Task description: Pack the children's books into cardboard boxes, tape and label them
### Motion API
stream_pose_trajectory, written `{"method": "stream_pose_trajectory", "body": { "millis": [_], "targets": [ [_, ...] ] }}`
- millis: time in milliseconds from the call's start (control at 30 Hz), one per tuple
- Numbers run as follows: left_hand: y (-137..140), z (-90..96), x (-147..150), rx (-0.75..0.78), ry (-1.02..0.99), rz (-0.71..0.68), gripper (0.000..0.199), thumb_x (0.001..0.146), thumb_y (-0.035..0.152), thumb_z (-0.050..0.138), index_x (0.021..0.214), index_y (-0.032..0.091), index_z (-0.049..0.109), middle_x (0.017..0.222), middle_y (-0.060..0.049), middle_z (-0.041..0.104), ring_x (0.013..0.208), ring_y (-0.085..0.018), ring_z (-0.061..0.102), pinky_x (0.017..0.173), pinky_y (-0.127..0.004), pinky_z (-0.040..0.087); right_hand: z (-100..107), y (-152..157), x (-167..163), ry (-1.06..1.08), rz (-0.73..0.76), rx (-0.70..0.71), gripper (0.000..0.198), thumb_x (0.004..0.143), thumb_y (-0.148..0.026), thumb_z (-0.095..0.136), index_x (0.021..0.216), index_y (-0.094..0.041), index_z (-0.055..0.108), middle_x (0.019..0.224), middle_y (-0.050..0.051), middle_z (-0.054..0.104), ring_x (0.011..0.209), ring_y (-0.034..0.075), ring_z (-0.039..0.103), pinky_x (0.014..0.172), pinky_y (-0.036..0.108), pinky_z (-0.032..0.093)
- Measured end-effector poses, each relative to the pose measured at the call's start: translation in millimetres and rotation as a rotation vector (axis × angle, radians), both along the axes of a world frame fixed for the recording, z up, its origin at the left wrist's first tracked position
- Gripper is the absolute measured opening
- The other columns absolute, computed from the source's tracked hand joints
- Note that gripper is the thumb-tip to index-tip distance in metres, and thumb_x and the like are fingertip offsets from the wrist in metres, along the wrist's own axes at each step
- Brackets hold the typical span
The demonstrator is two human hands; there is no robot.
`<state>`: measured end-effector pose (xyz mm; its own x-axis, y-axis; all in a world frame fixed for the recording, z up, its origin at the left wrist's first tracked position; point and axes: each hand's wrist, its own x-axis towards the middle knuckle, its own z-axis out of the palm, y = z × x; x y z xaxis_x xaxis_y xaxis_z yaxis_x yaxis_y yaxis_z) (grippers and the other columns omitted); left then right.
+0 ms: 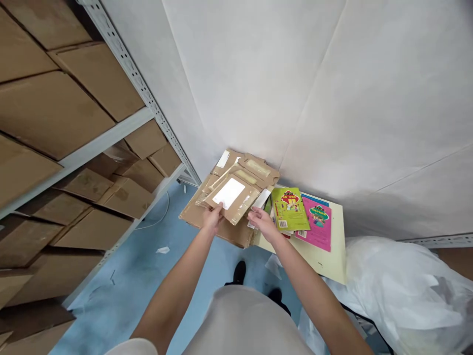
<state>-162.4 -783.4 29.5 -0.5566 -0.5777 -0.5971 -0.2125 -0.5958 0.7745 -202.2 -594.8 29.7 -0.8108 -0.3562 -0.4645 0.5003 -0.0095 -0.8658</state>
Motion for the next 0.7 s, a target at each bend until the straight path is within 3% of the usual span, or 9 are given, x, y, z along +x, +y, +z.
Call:
{"method": "stream_pose_trajectory", "body": {
  "millis": [133,233,367,500,567,700],
  "targets": [
    [4,-17.4,3,0.023,-0.012,0.066,0.022,0.073,0.007,0.068,0.087,0.018,0.055,0.092,-0.003,0.067,0.071,-0.012,0.065,0.067,-0.028,0.054,-8,-17,-1,0.01,0.005,0.024,0.044,0.062,-0.04,0.075,0.101,-0.024,0.062,0.095,0.004,0.067,0.084,0.019,0.064,0.074,0.033,0.05],
    [7,-24.3,15,0.042,0.019,0.079,0.021,0.075,0.005,0.064,0.088,0.019,0.055,0.093,-0.003,0.068,0.075,-0.011,0.065,0.067,-0.024,0.053,-18,-19,1,0.096,-0.112,0.071,0.049,0.063,-0.036,0.072,0.107,-0.023,0.057,0.098,0.004,0.065,0.08,0.018,0.062,0.072,0.033,0.05],
    [4,-24.9,16,0.047,0.097,0.147,0.019,0.078,0.008,0.061,0.091,0.02,0.056,0.095,-0.002,0.069,0.077,-0.01,0.065,0.069,-0.022,0.052,-30,-10,1,0.139,-0.229,0.191,0.057,0.066,-0.033,0.067,0.119,-0.024,0.049,0.113,0.008,0.058,0.088,0.019,0.06,0.08,0.036,0.051],
    [-6,-21.7,-5,-0.078,0.044,0.229,0.015,0.079,0.013,0.061,0.091,0.02,0.054,0.096,-0.002,0.068,0.081,-0.011,0.066,0.072,-0.025,0.052,-39,3,-3,0.217,-0.261,0.324,0.063,0.065,-0.031,0.069,0.124,-0.023,0.047,0.125,0.011,0.054,0.107,0.024,0.055,0.097,0.041,0.044],
    [-12,-21.1,-14,-0.143,-0.028,0.234,0.016,0.078,0.016,0.063,0.091,0.02,0.053,0.096,-0.003,0.068,0.084,-0.013,0.066,0.072,-0.026,0.052,-44,7,-7,0.192,-0.247,0.319,0.07,0.064,-0.031,0.07,0.129,-0.024,0.044,0.129,0.011,0.053,0.11,0.026,0.054,0.096,0.042,0.045],
    [-9,-23.7,-19,-0.141,-0.093,0.179,0.024,0.074,0.017,0.068,0.091,0.018,0.052,0.094,-0.005,0.066,0.083,-0.016,0.066,0.068,-0.028,0.053,-52,9,-20,0.102,-0.206,0.194,0.078,0.065,-0.033,0.069,0.136,-0.026,0.037,0.124,0.01,0.057,0.097,0.023,0.061,0.078,0.036,0.054]
  ]
}}
